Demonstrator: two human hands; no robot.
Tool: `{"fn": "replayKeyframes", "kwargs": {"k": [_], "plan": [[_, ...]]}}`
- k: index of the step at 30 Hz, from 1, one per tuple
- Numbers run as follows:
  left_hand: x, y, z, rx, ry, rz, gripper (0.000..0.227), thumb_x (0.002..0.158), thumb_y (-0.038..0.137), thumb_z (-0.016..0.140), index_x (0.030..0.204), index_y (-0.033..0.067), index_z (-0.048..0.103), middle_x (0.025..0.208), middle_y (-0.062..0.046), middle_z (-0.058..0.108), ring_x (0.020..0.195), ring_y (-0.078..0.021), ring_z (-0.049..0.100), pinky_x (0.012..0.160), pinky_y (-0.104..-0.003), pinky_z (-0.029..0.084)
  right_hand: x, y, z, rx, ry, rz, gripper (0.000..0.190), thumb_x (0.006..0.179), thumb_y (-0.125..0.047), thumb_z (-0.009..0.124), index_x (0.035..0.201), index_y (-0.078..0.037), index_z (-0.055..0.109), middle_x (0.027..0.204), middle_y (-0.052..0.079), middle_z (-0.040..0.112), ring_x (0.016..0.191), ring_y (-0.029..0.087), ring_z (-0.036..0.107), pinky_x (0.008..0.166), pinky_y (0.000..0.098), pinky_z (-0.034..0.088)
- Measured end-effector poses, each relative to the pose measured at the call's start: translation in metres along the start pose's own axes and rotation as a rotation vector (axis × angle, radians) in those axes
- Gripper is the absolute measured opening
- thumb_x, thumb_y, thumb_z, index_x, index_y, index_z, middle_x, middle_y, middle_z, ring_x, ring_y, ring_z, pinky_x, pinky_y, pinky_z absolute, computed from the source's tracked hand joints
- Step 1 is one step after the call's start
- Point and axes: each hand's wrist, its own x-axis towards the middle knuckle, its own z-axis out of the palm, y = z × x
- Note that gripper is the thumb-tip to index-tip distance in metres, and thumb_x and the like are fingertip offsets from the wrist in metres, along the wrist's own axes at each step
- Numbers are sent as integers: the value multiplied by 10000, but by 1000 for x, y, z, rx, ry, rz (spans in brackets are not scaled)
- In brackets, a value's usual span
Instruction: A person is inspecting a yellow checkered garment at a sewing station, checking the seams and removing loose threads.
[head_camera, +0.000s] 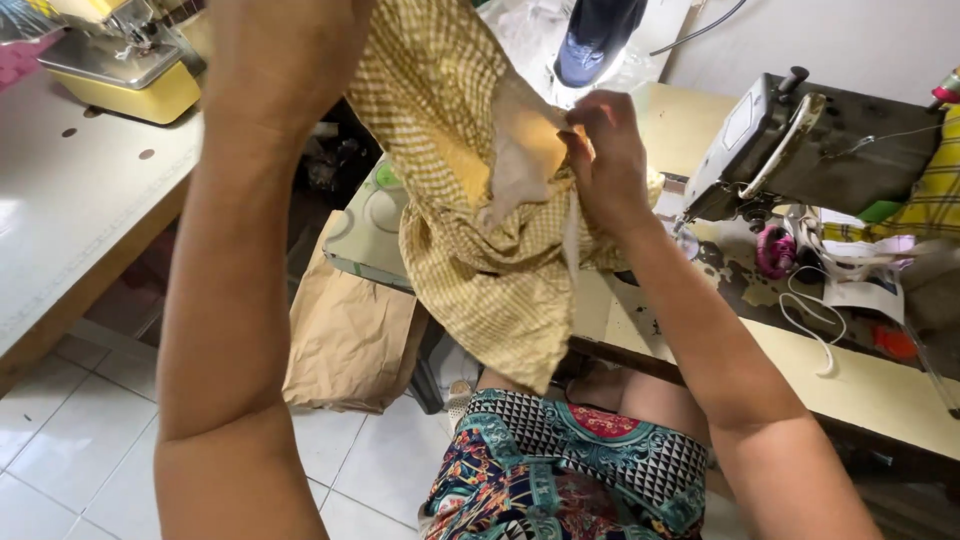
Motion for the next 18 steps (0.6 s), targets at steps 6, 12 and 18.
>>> {"fn": "replayKeyframes", "kwargs": {"k": [6, 12, 18], "plan": [[-102, -30, 36, -45, 25, 10, 266, 987, 74, 821, 1149, 106, 613, 912, -76, 623, 656, -268, 577, 496, -398, 458, -12, 11, 14, -141, -167, 308, 246, 1086, -398, 562, 1214, -196, 620, 789, 139, 536, 786, 500, 658, 700, 628, 528], [-26, -9, 47, -101, 44, 20, 220, 993, 71, 765, 1147, 106, 611, 916, -90, 618, 639, -290, 581, 481, -416, 449, -20, 4, -5, -126, -295, 423, 279, 1106, -450, 555, 1224, -213, 640, 654, 91, 595, 673, 385, 675, 703, 534, 549], [4, -1, 71, -144, 60, 20, 180, 998, 68, 708, 1144, 106, 610, 920, -104, 613, 622, -312, 587, 465, -435, 439, -32, -77, -15, -300, -172, 157, 834, 764, -749, 766, 1286, -131, 566, 1197, 103, 551, 848, 337, 682, 702, 450, 579]]}}
